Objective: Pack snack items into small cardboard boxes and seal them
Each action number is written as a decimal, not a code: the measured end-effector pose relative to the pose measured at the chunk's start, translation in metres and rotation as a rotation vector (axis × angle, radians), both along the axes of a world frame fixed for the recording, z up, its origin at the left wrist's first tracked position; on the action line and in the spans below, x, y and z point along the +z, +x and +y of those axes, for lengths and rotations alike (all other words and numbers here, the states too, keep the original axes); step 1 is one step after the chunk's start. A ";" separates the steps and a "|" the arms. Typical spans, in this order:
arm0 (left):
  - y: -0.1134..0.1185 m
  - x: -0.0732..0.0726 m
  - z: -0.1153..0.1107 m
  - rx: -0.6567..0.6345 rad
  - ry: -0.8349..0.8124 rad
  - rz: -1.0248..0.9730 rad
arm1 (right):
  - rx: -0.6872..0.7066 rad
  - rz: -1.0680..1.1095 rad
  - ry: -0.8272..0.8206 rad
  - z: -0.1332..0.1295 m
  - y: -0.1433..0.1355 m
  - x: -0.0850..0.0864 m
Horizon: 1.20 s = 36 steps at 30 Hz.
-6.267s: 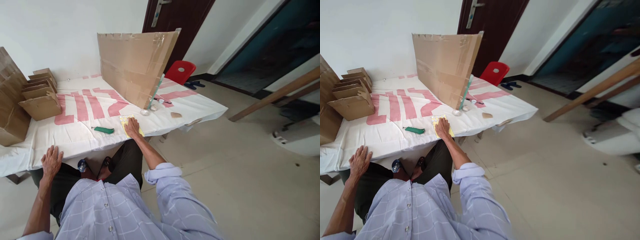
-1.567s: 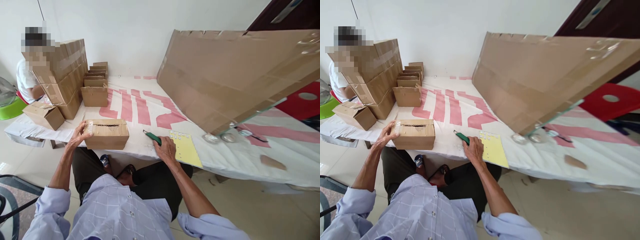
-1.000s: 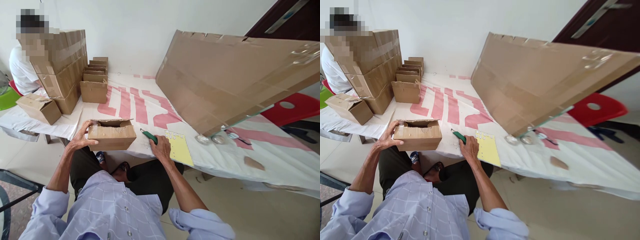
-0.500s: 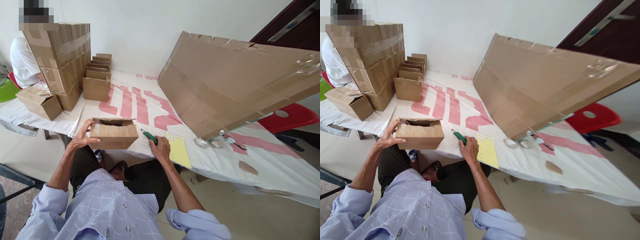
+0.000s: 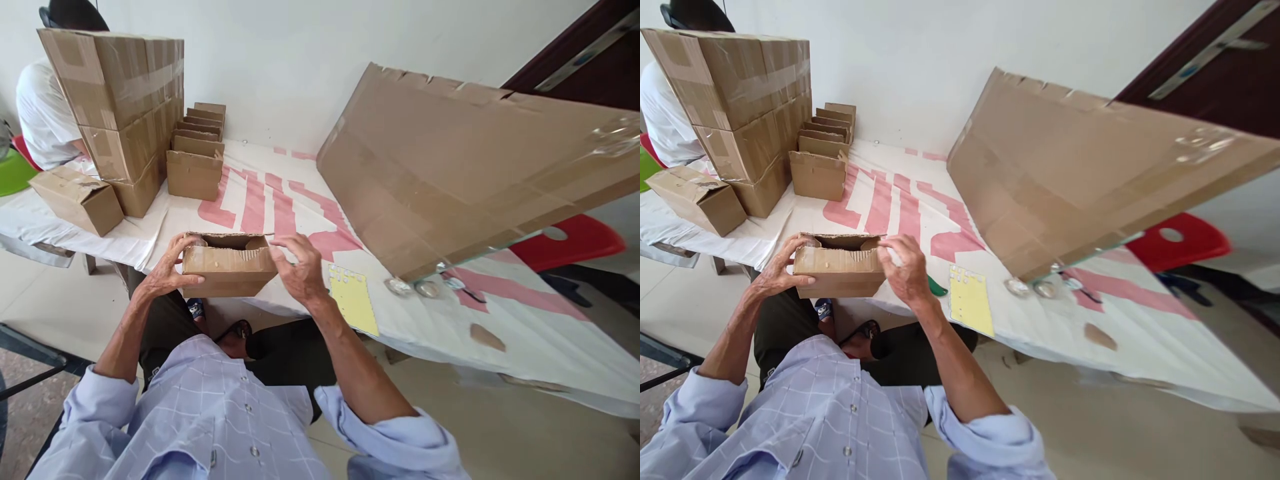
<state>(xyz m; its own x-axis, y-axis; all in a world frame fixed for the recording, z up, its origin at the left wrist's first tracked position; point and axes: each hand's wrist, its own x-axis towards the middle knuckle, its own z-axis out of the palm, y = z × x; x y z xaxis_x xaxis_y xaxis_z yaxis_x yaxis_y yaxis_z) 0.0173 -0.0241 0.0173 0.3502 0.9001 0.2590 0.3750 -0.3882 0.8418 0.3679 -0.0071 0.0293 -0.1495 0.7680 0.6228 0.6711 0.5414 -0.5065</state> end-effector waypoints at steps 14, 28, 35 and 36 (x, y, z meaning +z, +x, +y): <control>0.002 -0.004 -0.002 -0.024 0.021 -0.032 | 0.482 0.122 -0.507 0.025 -0.109 0.032; 0.005 -0.005 -0.001 -0.015 0.050 -0.026 | 0.330 0.168 -0.451 0.033 -0.135 0.011; 0.006 -0.004 0.000 0.022 0.032 -0.022 | 0.317 0.248 -0.260 0.021 -0.133 0.017; 0.006 -0.003 0.000 0.023 0.032 -0.020 | 0.324 0.265 -0.231 0.019 -0.133 0.019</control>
